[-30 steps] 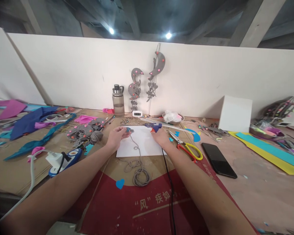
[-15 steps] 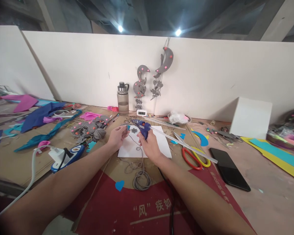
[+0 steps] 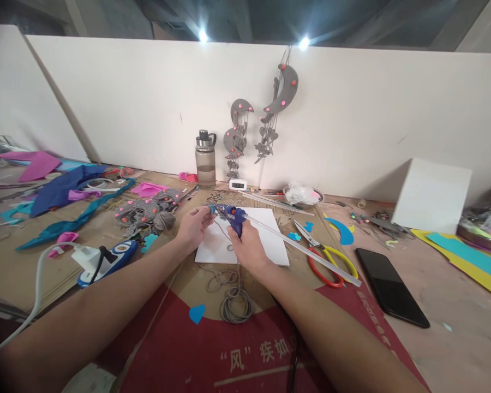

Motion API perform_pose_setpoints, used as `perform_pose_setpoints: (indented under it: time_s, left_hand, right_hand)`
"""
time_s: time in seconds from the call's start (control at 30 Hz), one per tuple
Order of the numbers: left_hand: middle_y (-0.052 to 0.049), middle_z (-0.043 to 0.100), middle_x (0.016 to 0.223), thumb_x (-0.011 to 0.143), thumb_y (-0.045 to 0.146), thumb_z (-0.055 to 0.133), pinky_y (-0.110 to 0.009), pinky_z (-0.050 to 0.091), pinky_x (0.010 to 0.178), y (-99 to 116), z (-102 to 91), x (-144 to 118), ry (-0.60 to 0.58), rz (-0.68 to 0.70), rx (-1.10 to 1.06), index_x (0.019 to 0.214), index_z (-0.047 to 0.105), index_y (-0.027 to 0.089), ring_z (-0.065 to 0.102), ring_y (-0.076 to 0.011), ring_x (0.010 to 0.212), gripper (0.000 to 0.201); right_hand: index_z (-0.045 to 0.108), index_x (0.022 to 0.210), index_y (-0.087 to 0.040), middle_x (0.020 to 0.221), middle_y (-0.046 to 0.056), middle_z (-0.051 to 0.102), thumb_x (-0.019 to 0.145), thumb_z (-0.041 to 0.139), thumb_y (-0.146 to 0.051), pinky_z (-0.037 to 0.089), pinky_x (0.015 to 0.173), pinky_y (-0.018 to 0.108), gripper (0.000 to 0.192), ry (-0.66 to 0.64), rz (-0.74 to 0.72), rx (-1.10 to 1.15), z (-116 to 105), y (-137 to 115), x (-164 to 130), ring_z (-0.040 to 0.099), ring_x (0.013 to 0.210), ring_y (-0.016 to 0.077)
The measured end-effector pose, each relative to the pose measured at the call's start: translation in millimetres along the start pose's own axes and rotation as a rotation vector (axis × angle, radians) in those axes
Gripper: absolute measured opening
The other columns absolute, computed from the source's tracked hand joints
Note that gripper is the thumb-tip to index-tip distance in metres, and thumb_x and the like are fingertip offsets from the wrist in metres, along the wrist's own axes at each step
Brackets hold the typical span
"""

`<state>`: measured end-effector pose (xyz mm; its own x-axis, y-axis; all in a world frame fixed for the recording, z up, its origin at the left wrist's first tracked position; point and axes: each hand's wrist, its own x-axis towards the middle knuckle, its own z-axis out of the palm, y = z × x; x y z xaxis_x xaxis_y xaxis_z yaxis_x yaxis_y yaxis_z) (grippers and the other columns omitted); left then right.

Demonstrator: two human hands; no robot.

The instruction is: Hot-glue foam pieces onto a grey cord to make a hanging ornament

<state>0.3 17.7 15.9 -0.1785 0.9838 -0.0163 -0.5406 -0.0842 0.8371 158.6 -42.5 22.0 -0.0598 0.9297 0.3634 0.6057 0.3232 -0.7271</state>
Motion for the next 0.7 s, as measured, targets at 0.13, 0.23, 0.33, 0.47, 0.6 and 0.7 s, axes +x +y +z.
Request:
perform_pose_setpoints:
  time_s: [0.13, 0.23, 0.33, 0.47, 0.6, 0.7]
  left_hand:
    - [0.0, 0.06, 0.06, 0.065, 0.021, 0.07, -0.022, 0.043, 0.055, -0.9, 1.2, -1.8, -0.014, 0.017, 0.013, 0.069, 0.056, 0.013, 0.059, -0.0102, 0.056, 0.017]
    - [0.0, 0.06, 0.06, 0.065, 0.022, 0.07, -0.023, 0.044, 0.055, -2.0, 1.6, -2.1, -0.031, 0.033, 0.025, 0.069, 0.056, 0.013, 0.06, -0.0106, 0.056, 0.018]
    - [0.0, 0.059, 0.059, 0.063, 0.024, 0.072, -0.024, 0.044, 0.055, -3.1, 1.4, -1.8, -0.043, 0.045, 0.041, 0.069, 0.056, 0.013, 0.06, -0.0111, 0.055, 0.02]
    - [0.0, 0.059, 0.058, 0.062, 0.025, 0.073, -0.024, 0.045, 0.056, -4.4, 0.3, -0.9, -0.063, 0.056, 0.048, 0.068, 0.056, 0.013, 0.06, -0.0115, 0.055, 0.022]
    - [0.0, 0.059, 0.058, 0.062, 0.025, 0.073, -0.025, 0.045, 0.057, -4.4, -0.5, -0.5, -0.055, 0.062, 0.044, 0.069, 0.057, 0.013, 0.06, -0.0115, 0.055, 0.021]
    - [0.0, 0.059, 0.058, 0.062, 0.024, 0.071, -0.025, 0.045, 0.058, -3.3, -0.3, -0.9, -0.042, 0.06, 0.038, 0.068, 0.056, 0.013, 0.06, -0.012, 0.056, 0.02]
  right_hand:
    - [0.049, 0.11, -0.016, 0.093, 0.01, 0.066, 0.089, 0.044, -0.04, 0.047, 0.071, 0.033, 0.033, -0.002, -0.004, -0.038, 1.1, -0.1, -0.3, 0.061, 0.08, 0.0209]
    - [0.05, 0.111, -0.016, 0.093, 0.01, 0.066, 0.089, 0.043, -0.04, 0.047, 0.076, 0.035, 0.033, 0.002, -0.017, -0.053, 1.5, -0.7, -0.7, 0.061, 0.083, 0.022]
    - [0.05, 0.112, -0.015, 0.096, 0.012, 0.066, 0.088, 0.043, -0.041, 0.047, 0.078, 0.037, 0.035, 0.013, -0.036, -0.057, 1.7, -1.7, -1.7, 0.061, 0.086, 0.023]
    - [0.051, 0.113, -0.014, 0.098, 0.013, 0.065, 0.088, 0.042, -0.041, 0.047, 0.078, 0.038, 0.038, 0.008, -0.05, -0.071, 1.8, -2.4, -2.7, 0.06, 0.087, 0.0241]
    - [0.05, 0.114, -0.015, 0.094, 0.011, 0.065, 0.088, 0.042, -0.041, 0.047, 0.076, 0.037, 0.037, 0.018, -0.014, -0.077, 1.3, -1.0, -1.9, 0.061, 0.083, 0.0231]
    - [0.049, 0.114, -0.016, 0.09, 0.009, 0.066, 0.088, 0.043, -0.041, 0.047, 0.072, 0.034, 0.037, 0.017, 0.006, -0.045, 1.2, 0.2, -1.0, 0.06, 0.079, 0.0213]
